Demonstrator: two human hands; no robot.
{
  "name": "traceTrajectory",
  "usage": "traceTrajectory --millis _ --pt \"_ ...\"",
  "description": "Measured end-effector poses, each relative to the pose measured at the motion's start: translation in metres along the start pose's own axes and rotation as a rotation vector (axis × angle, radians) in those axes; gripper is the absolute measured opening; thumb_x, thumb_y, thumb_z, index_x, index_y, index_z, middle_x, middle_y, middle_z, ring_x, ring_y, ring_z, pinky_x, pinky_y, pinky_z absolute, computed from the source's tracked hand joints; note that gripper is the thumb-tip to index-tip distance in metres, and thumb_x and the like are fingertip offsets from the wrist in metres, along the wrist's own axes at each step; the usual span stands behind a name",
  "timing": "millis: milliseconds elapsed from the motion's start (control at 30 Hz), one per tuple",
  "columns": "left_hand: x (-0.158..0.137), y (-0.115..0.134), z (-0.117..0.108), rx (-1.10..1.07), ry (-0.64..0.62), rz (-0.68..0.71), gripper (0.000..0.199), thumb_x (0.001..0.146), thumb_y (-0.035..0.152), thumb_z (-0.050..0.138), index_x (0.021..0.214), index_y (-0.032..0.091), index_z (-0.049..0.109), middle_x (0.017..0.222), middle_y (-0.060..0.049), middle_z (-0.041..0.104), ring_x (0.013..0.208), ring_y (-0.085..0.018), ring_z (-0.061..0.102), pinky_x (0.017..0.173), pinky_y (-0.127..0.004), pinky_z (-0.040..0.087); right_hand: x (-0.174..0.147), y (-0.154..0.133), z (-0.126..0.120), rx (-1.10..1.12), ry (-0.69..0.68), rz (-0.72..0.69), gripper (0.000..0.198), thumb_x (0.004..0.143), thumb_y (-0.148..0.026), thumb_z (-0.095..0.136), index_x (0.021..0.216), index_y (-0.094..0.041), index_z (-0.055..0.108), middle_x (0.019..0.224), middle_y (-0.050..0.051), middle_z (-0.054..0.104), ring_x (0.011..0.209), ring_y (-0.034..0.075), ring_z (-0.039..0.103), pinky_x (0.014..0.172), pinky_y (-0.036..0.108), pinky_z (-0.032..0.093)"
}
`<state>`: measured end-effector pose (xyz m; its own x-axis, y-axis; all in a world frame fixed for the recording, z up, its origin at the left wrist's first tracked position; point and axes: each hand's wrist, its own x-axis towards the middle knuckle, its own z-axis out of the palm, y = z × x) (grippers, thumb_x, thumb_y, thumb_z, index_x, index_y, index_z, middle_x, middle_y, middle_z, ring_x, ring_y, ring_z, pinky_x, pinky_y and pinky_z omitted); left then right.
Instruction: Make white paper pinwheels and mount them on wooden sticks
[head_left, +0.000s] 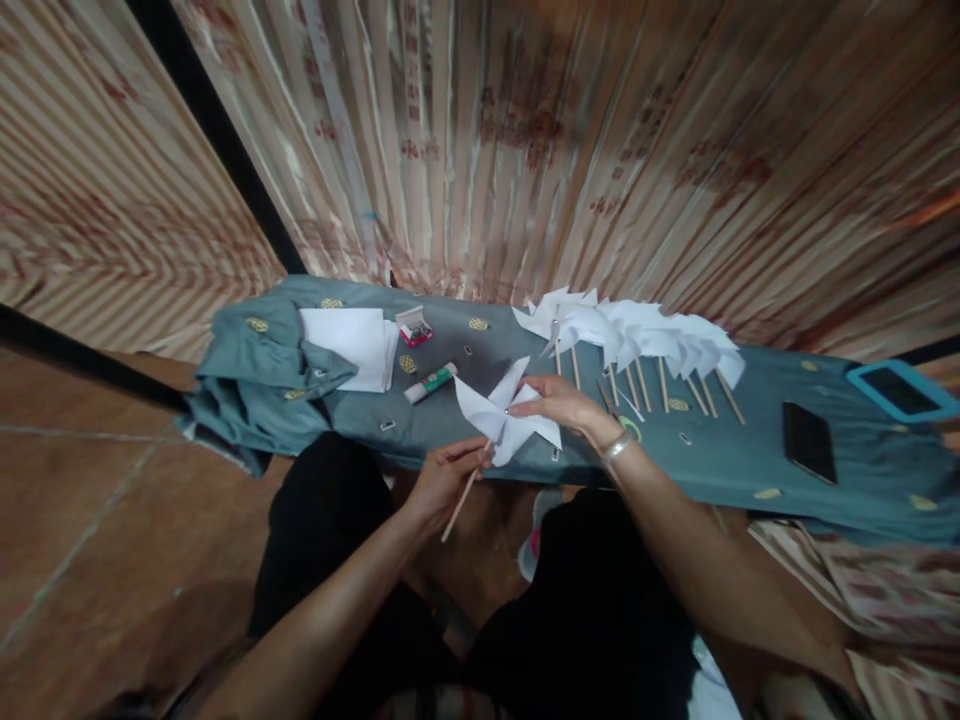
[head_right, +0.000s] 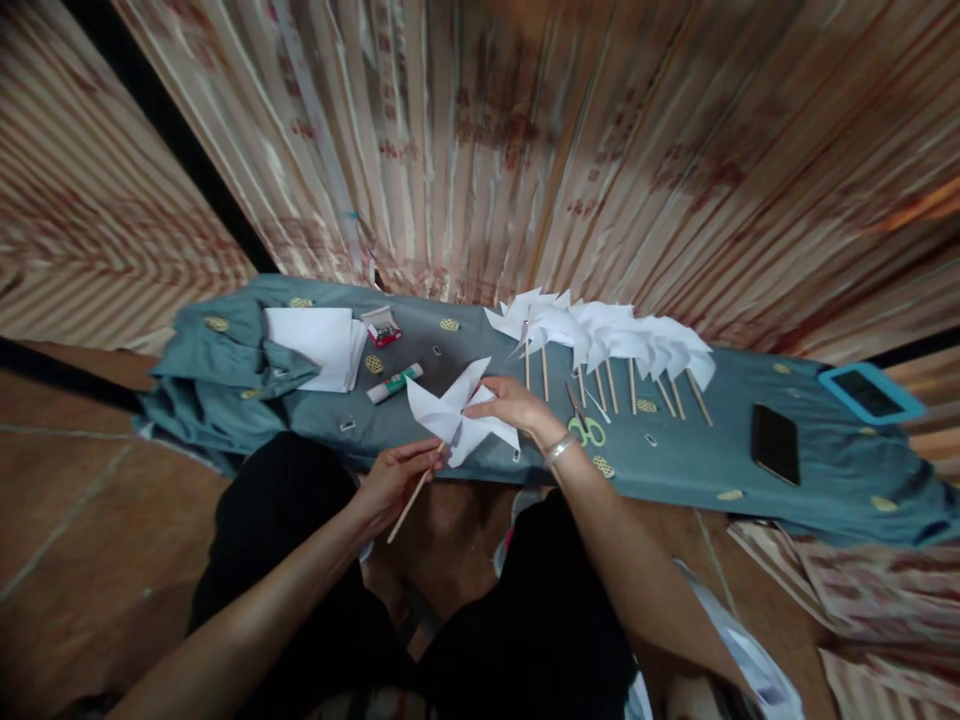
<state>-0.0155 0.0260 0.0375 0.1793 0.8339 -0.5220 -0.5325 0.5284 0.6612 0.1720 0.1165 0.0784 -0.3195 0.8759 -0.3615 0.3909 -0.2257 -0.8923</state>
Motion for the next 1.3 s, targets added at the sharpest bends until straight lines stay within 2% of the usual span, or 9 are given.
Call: traceTrajectory --millis 133,333,567,767,867,1033,1300 --pt "0.002 -0.009 -0.002 -0.120 0.069 -0.103 0.014 0.069 -0.003 0.071 0.075 0.008 0.076 0.071 -0.007 0.073 0.054 -0.007 0.061 0.048 -0.014 0.047 0.020 -0.003 0.002 -0.208 -0.080 0.074 0.029 0.052 -0.036 0.081 0.067 -0.017 0.064 0.064 -0.001 0.067 0.061 0.015 0.059 0.061 0.027 0.048" --pt "0.010 -0.014 -0.007 -0.189 0.101 -0.172 0.018 0.076 -0.008 0.061 0.075 0.006 0.072 0.064 -0.007 0.069 0.051 -0.007 0.060 0.050 -0.015 0.048 0.052 -0.007 0.004 -0.484 -0.162 0.107 0.027 0.044 -0.029 0.082 0.052 -0.018 0.059 0.051 -0.007 0.052 0.057 0.012 0.047 0.056 0.024 0.037" --pt "0.013 -0.019 -0.012 -0.213 0.109 -0.202 0.015 0.076 -0.005 0.065 0.073 0.007 0.072 0.067 -0.006 0.070 0.056 -0.007 0.061 0.059 -0.017 0.050 0.068 -0.008 0.008 -0.707 -0.261 0.135 0.027 0.049 -0.033 0.082 0.065 -0.016 0.068 0.065 -0.003 0.060 0.066 0.015 0.052 0.062 0.025 0.040" --pt "0.011 -0.023 -0.012 -0.230 0.141 -0.230 0.020 0.084 -0.004 0.059 0.074 0.007 0.073 0.068 -0.007 0.072 0.060 -0.009 0.066 0.063 -0.017 0.053 0.069 -0.012 0.010 -0.813 -0.312 0.144 0.026 0.057 -0.031 0.080 0.076 -0.015 0.072 0.074 -0.001 0.066 0.070 0.016 0.057 0.064 0.024 0.043" --pt "0.009 -0.028 -0.014 -0.257 0.155 -0.264 0.019 0.083 -0.003 0.061 0.072 0.006 0.073 0.067 -0.008 0.072 0.061 -0.010 0.067 0.066 -0.018 0.055 0.068 -0.016 0.011 -0.853 -0.326 0.142 0.025 0.058 -0.029 0.079 0.078 -0.015 0.073 0.076 -0.001 0.068 0.073 0.017 0.059 0.065 0.024 0.043" --pt "0.010 -0.036 -0.019 -0.245 0.146 -0.287 0.008 0.076 -0.001 0.070 0.074 0.007 0.073 0.067 -0.006 0.071 0.055 -0.009 0.065 0.059 -0.018 0.055 0.066 -0.016 0.011 -0.883 -0.326 0.136 0.029 0.061 -0.027 0.077 0.087 -0.014 0.074 0.082 0.001 0.070 0.077 0.018 0.061 0.064 0.023 0.043" --pt "0.013 -0.035 -0.019 -0.232 0.173 -0.279 0.015 0.079 -0.004 0.064 0.072 0.006 0.073 0.062 -0.007 0.071 0.051 -0.009 0.065 0.055 -0.018 0.054 0.064 -0.012 0.010 -0.868 -0.332 0.107 0.029 0.063 -0.029 0.077 0.089 -0.014 0.073 0.085 0.002 0.070 0.078 0.019 0.062 0.065 0.024 0.043"
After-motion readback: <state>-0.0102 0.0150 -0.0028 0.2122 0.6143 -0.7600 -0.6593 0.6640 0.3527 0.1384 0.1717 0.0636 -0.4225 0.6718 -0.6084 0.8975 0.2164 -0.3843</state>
